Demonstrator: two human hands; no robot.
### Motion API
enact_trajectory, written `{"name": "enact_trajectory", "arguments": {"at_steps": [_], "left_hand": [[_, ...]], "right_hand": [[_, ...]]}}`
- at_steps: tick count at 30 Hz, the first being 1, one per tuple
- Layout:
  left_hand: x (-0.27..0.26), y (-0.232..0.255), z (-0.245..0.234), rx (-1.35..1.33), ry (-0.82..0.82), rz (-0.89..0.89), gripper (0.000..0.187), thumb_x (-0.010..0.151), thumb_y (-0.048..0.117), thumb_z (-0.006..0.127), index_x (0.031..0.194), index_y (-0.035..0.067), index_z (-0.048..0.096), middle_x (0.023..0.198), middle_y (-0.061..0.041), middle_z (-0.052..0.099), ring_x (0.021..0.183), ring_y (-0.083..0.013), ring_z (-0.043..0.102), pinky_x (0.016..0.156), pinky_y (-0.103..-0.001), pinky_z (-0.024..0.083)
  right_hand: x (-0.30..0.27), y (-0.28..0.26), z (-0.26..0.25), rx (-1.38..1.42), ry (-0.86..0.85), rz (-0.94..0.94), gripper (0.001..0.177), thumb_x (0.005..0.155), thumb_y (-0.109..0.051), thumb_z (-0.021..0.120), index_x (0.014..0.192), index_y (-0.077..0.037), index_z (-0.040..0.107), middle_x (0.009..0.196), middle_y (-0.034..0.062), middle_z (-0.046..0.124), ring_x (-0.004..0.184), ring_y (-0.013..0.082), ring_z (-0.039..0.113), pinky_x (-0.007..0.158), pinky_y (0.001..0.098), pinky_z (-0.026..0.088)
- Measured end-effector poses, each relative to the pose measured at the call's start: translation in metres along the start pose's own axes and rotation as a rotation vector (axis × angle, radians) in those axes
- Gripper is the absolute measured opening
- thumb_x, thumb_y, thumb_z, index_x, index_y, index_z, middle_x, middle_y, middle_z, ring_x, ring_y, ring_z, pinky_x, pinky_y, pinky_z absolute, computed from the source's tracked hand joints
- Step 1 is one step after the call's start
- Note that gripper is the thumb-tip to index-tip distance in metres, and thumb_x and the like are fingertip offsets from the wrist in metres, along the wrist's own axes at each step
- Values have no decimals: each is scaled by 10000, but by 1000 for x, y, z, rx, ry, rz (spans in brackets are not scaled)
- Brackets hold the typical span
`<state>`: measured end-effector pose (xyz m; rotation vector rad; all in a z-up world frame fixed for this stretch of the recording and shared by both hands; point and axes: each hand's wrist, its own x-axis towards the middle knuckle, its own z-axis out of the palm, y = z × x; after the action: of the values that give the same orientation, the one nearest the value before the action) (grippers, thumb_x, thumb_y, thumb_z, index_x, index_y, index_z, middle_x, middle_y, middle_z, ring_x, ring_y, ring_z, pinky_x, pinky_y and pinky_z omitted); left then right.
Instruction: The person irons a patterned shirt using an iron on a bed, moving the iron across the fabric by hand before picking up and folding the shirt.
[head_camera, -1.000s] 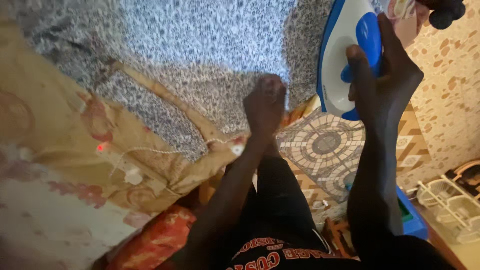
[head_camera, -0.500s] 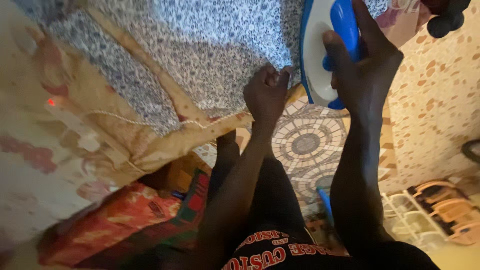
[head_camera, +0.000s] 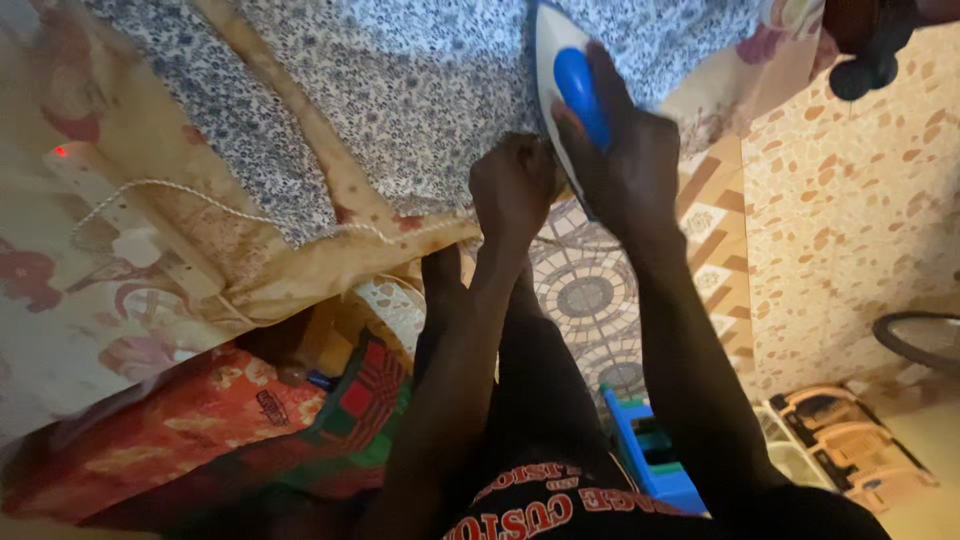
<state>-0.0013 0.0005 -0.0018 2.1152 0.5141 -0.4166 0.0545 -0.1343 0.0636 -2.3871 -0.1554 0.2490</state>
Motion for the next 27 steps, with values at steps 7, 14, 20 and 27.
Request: {"name": "enact_trajectory", "arguments": {"at_steps": [7, 14, 20, 27], "left_hand": [[-1, -7, -11, 76, -21, 11, 213, 984, 233, 698, 904, 47, 762, 794, -197, 738, 766, -393, 721, 698, -477, 551], [4, 5, -23, -102, 110, -2, 164, 920, 220, 757, 1001, 83, 720, 849, -89, 757, 748, -251, 773, 705, -374, 599], [-15, 10, -21, -13, 204, 48, 345, 805, 101, 807, 1115, 80, 658, 1061, -104, 697, 901, -264, 725, 788, -388, 574], [-26, 22, -21, 20, 208, 82, 426, 769, 100, 840, 1145, 95, 639, 1079, -123, 667, 974, -330, 687, 811, -438, 550]], "right_hand": [[24, 7, 9, -110, 55, -66, 500, 1166, -311, 710, 1564, -87, 507, 1011, 193, 791, 854, 312, 798, 734, 388, 632], [-19, -12, 9, -46, 21, -42, 550, 1110, -256, 767, 1535, -37, 497, 944, 197, 763, 782, 296, 782, 693, 394, 620], [12, 16, 21, -62, 99, 35, 486, 1170, -216, 753, 1566, -40, 534, 1022, 168, 802, 756, 226, 806, 657, 324, 637], [-9, -2, -22, 19, 92, 267, 529, 1109, -216, 795, 1523, 28, 574, 984, 192, 786, 799, 193, 742, 706, 326, 588]]}}
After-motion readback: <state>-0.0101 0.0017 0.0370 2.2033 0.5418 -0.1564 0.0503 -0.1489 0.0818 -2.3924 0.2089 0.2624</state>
